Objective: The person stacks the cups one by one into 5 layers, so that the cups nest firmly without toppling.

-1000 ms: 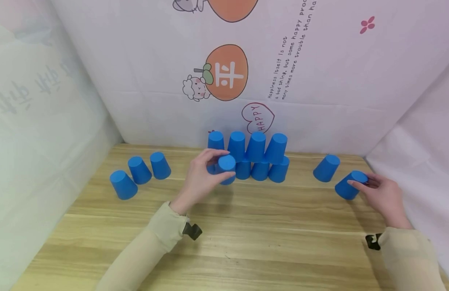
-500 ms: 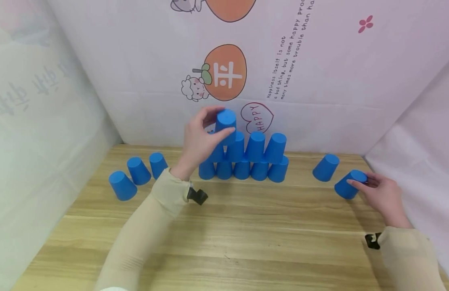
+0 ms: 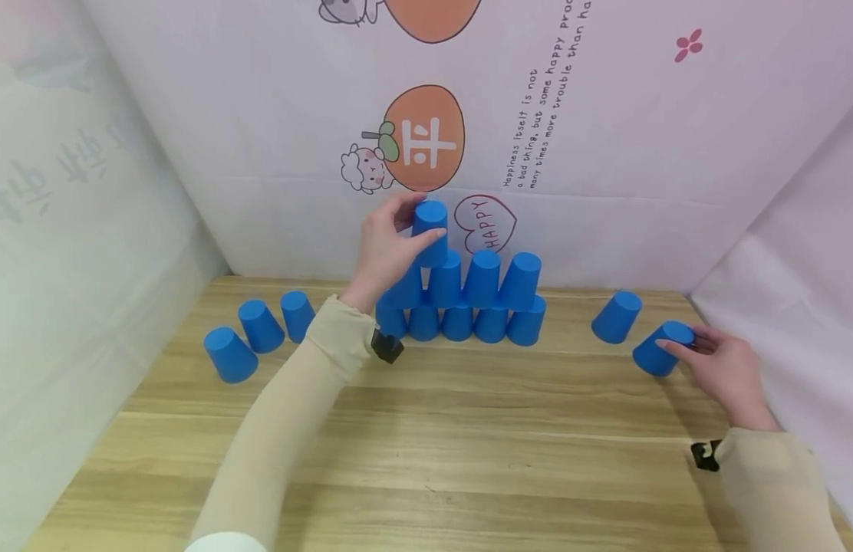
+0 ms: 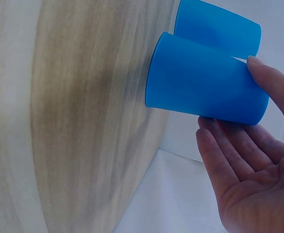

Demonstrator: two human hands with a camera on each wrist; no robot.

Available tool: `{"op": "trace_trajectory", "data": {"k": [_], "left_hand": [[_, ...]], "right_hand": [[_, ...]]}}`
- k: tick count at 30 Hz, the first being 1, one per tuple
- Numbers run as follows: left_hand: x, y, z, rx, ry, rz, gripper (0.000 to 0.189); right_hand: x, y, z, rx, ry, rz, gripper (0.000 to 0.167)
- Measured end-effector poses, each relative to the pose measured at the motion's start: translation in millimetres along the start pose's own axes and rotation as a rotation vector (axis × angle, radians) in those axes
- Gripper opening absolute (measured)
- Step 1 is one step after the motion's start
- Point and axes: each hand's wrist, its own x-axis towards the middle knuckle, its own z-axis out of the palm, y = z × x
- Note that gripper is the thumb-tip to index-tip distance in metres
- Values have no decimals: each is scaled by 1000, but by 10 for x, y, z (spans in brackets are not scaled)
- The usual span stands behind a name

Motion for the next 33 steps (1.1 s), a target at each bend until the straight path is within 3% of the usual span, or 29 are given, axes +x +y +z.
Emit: {"op": "trace_trajectory", "data": {"k": [13,20,25,33], "left_hand": [[16,-101,1,15,-2,-92,64],[-66,-109,-106,-13,11,-106,70],[-179,-109,-340,-11,41,-108,68],[-580,-289,-941,161,169,-97,66]], "right_hand": [[-6,-9,13,11,6,-3,86],[-8,-4,-1,15,0,8,87],[-21,-2,-21,15,1,14,87],[-24,-2,-6,24,-7,12,88]]}}
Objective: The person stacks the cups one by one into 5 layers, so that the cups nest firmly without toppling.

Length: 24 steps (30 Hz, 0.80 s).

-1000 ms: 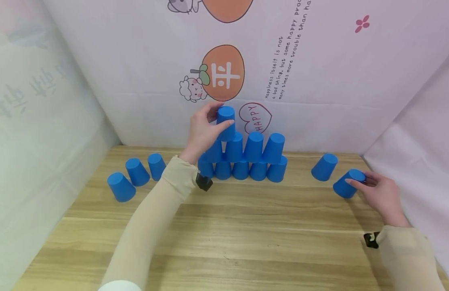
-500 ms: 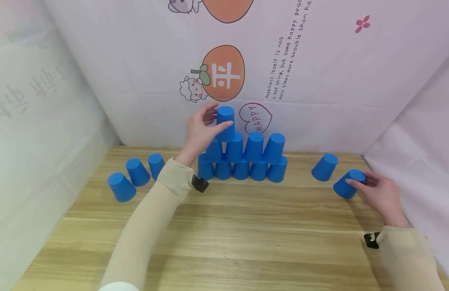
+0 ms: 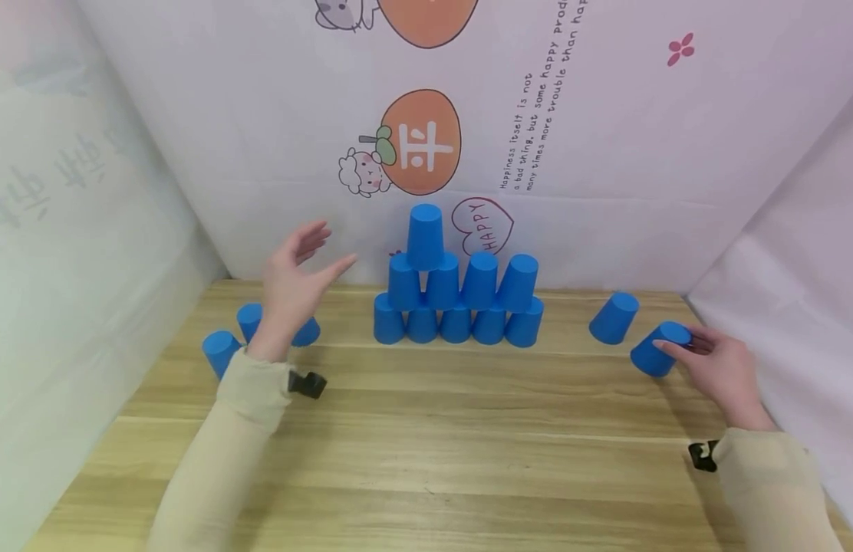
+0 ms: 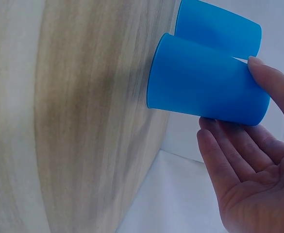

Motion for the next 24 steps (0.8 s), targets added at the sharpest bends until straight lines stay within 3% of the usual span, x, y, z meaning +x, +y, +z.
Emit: {"op": "trace_trajectory", "data": {"k": [5,12,19,24], "left_hand": [[-263,-253,-352,69,60,-28,63],[-631,-512,-775,160,73,-170,68],[-823,-765,-1097,164,83,-327,76],[-922,-918,-1220,201,46,-380,80]], "right_hand": [[-7,1,-8,-1,2,-8,86],[2,-21,-30,-8,0,-9,88],[9,-30,-25,-30,-1,-25,85],[-21,-56,-14,-27,-2,-45,80]]}}
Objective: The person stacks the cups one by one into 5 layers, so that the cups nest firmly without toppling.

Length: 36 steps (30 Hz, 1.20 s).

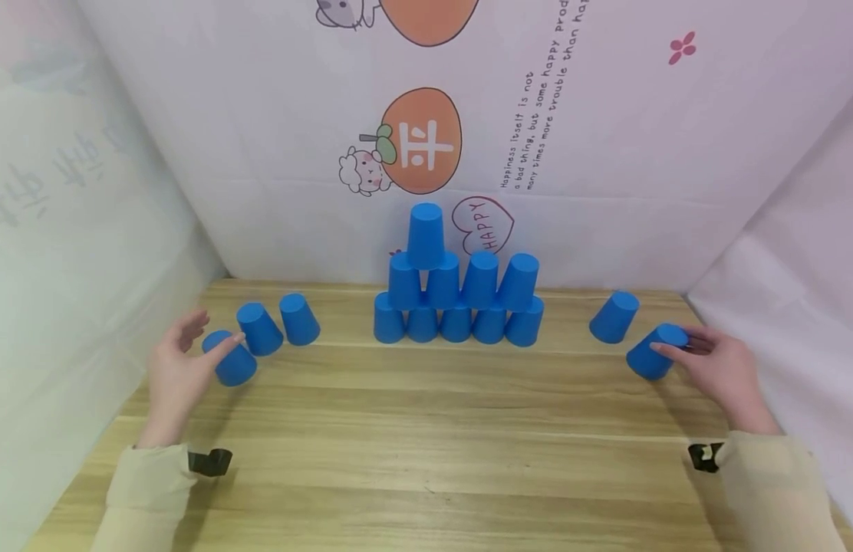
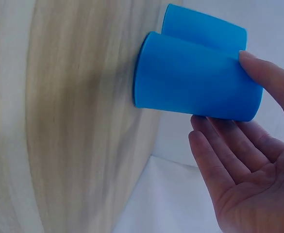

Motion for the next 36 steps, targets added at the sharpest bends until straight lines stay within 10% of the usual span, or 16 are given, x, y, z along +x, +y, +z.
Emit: {"op": "trace_trajectory", "data": {"k": [13,36], "left_hand": [[4,-171,-39,73,-112,-115,86],[42,-207,-64,137,-107,-114,81]], "right_hand": [[-85,-530,-32,49,63,-59,73],[0,-1706,154,363,200,-266,60]]}}
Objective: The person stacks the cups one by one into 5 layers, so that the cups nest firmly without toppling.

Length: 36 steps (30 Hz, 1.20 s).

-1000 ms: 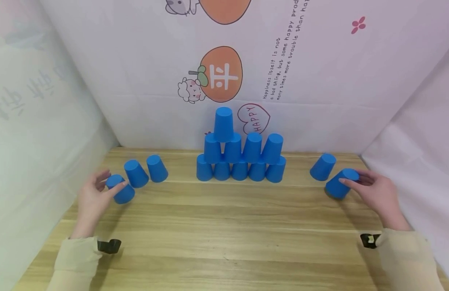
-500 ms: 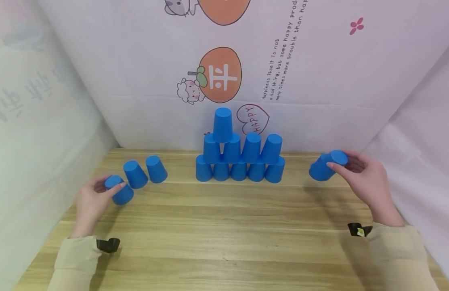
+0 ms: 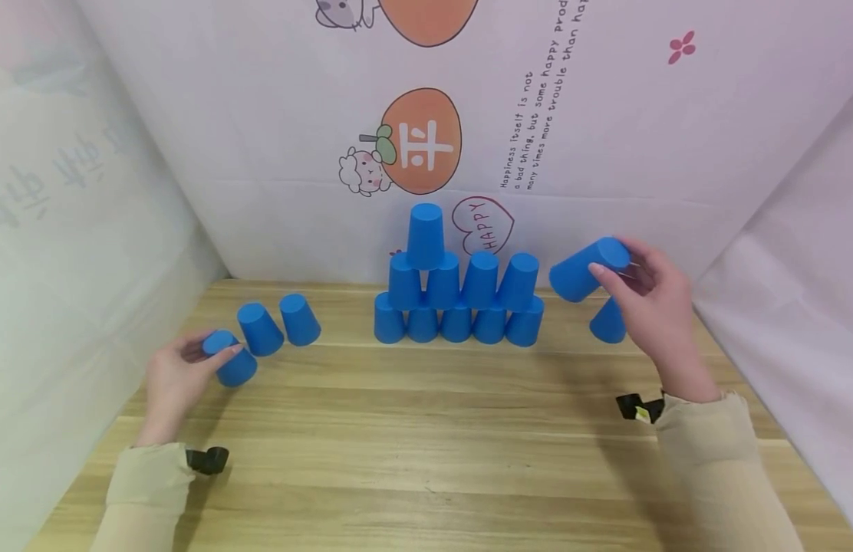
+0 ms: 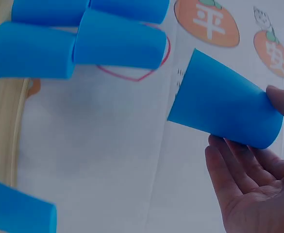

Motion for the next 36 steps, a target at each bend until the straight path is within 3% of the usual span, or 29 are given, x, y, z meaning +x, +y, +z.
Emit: {"op": "trace_trajectory", "data": {"k": [9,14,21,28,32,36], "left_hand": [[-2,4,1,-10,-10,-8,82],[0,6,3,-13,-10,-1,81],[8,-13,0,-21,-22,46,81],[-59,-34,-15,-44,-40,70,81],[-139,67,-87,-34,-68,109,78],[-212,315,-142,-22,-107,198,72]], "right_hand": [[264,-308,285,70,-17,-91,61],[468,-425,421,92,-63,-94,59],[669,-447,597,53,-149,-28,66],[760,-370,701,54,-172,-41,64],[771,-349,724,48,-184,-43,64],[762,-364,737,36,-196,-37,65]]}}
